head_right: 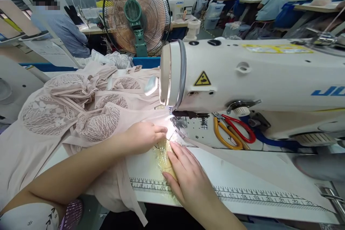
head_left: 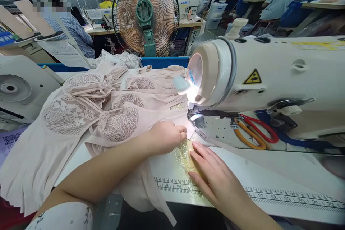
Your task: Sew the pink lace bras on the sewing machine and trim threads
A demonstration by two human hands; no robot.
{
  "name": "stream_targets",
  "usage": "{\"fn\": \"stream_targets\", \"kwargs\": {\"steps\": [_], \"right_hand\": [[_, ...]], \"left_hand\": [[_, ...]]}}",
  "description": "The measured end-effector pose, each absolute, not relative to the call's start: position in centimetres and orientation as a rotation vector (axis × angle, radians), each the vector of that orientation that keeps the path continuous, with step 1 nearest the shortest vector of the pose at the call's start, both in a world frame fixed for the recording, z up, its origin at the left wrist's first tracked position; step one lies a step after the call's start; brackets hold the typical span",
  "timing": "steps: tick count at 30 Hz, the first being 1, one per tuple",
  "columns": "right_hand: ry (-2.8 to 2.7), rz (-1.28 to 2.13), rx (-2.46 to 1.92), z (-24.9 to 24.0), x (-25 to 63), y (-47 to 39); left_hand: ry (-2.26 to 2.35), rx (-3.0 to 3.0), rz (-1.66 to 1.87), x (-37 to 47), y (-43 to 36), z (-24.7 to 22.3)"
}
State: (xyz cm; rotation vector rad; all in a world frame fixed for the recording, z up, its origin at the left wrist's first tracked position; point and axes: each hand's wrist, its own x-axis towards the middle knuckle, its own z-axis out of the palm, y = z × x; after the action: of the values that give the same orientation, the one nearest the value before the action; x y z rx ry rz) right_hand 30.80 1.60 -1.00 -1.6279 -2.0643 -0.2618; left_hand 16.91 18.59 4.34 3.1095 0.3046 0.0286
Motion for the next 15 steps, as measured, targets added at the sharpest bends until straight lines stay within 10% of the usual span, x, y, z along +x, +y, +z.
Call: {"fn": "stream_targets", "kwargs": {"steps": [15], "right_hand": [[-2.072,-0.243,-1.62,-0.7,30.9,1.5]], "left_hand": [[0.161,3.196,-0.014,16.9,20.0,4.0]]}}
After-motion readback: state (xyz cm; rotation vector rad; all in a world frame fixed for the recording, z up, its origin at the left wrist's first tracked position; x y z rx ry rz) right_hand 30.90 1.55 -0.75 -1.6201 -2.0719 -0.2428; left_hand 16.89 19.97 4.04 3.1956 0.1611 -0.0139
